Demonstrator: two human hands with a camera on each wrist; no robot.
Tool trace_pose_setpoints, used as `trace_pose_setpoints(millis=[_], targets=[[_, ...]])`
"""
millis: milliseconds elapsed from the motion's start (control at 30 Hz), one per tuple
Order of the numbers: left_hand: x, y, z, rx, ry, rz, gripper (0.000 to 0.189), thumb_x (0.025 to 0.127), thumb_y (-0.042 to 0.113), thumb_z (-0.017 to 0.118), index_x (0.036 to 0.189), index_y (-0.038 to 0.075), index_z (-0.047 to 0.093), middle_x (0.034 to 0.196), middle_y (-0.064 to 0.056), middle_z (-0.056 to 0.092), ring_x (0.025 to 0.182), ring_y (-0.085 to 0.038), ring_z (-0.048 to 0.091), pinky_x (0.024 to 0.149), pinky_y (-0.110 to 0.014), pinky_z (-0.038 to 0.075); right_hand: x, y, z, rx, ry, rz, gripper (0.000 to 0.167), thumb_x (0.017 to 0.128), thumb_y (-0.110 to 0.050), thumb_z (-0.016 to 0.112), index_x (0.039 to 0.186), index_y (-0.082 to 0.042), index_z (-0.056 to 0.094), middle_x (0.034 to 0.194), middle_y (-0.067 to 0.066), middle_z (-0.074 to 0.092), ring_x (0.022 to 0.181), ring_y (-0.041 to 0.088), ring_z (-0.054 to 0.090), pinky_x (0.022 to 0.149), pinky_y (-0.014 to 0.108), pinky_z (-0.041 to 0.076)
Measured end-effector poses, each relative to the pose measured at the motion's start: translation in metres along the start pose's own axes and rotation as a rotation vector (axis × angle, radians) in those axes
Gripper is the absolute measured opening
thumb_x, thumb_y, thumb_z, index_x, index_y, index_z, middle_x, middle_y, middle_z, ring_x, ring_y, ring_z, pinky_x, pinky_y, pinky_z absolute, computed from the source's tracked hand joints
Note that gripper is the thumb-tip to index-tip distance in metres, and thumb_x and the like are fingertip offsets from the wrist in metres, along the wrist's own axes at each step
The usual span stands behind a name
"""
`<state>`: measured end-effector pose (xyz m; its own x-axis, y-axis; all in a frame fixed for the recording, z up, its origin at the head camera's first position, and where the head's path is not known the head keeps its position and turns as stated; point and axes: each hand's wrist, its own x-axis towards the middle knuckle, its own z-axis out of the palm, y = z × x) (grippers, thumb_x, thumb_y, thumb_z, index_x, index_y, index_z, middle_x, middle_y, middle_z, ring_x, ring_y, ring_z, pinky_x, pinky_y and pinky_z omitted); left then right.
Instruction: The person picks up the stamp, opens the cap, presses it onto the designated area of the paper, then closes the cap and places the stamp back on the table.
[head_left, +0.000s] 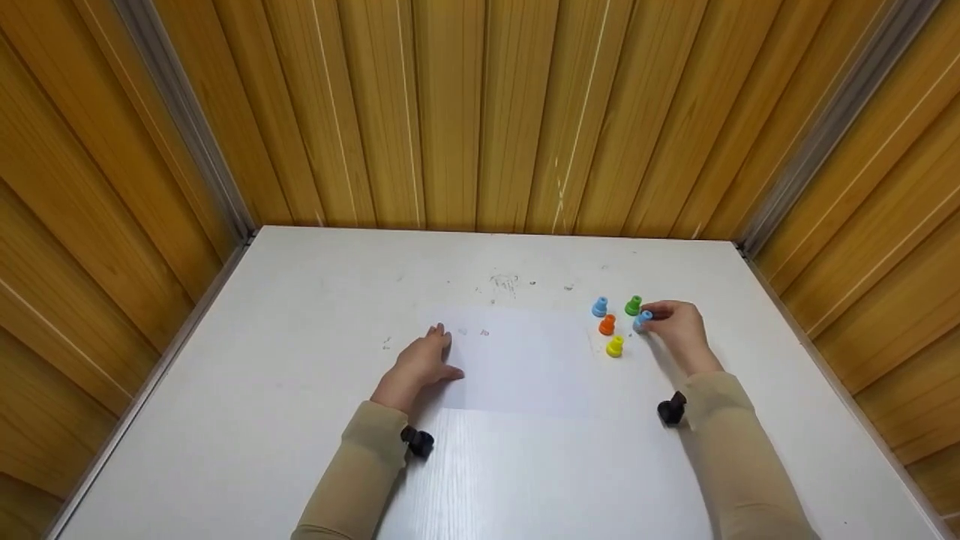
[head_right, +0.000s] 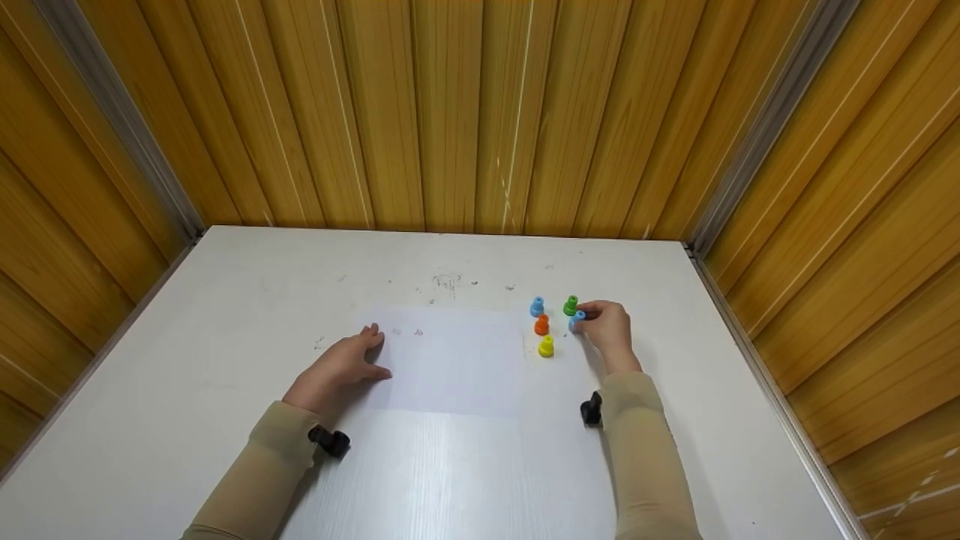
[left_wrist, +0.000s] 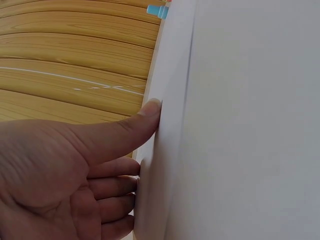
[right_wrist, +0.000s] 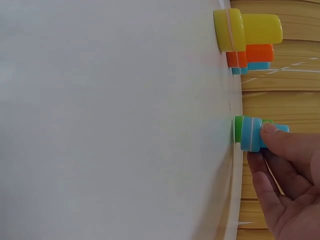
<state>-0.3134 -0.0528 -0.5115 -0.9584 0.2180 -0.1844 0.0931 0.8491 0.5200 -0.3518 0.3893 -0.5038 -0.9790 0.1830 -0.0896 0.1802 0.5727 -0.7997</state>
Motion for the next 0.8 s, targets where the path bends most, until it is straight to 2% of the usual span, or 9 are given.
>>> trace_pose_setpoints(millis=[200, 500, 633, 733, 800], targets=[[-0.001, 0.0, -0.001, -0.014, -0.003, -0.005, 0.083, 0.086, 0.023, 0.084, 0.154, 0.0, 0.043, 0.169, -0.017, 0.028, 0.159, -0.032, 0.025, 0.131, -0.044, 0.023, 0.001, 0.0, 0.002, 0.008, -0.031, -0.001, 0.04, 0.094, -0.001, 0.07, 0.134, 0.002, 0.064, 0.134, 0.024, 0.063, 0.121, 0.03, 0.058, 0.106, 0.034, 0.054], [0.0, -0.003, -0.001, -0.005, -0.015, 0.025, 0.086, 0.084, 0.025, 0.085, 0.154, -0.001, 0.043, 0.169, -0.018, 0.027, 0.159, -0.031, 0.023, 0.131, -0.045, 0.024, 0.0, 0.001, 0.002, -0.014, -0.027, -0.042, 0.045, 0.092, 0.001, 0.072, 0.136, 0.002, 0.063, 0.136, 0.026, 0.063, 0.127, 0.035, 0.059, 0.113, 0.043, 0.049], [0.0, -0.003, -0.001, 0.009, -0.013, 0.034, 0.084, 0.085, 0.025, 0.085, 0.153, -0.002, 0.044, 0.168, -0.02, 0.028, 0.159, -0.032, 0.025, 0.131, -0.045, 0.025, -0.004, -0.005, -0.004, -0.01, 0.007, -0.047, 0.045, 0.094, -0.001, 0.07, 0.138, 0.0, 0.062, 0.141, 0.024, 0.061, 0.132, 0.038, 0.056, 0.117, 0.047, 0.047], [0.0, -0.003, -0.001, 0.004, -0.01, 0.032, 0.083, 0.085, 0.025, 0.085, 0.153, -0.002, 0.045, 0.168, -0.02, 0.029, 0.158, -0.032, 0.025, 0.131, -0.044, 0.024, -0.009, -0.013, -0.009, 0.031, 0.03, -0.043, 0.043, 0.096, -0.006, 0.07, 0.139, -0.003, 0.062, 0.143, 0.021, 0.062, 0.132, 0.033, 0.059, 0.118, 0.046, 0.046], [0.0, -0.003, -0.002, -0.004, -0.008, 0.024, 0.083, 0.085, 0.025, 0.085, 0.153, -0.001, 0.044, 0.168, -0.019, 0.028, 0.159, -0.032, 0.024, 0.131, -0.044, 0.024, -0.013, -0.018, -0.012, 0.073, -0.003, -0.038, 0.044, 0.097, -0.012, 0.072, 0.14, -0.005, 0.062, 0.142, 0.017, 0.064, 0.126, 0.024, 0.064, 0.117, 0.041, 0.048]])
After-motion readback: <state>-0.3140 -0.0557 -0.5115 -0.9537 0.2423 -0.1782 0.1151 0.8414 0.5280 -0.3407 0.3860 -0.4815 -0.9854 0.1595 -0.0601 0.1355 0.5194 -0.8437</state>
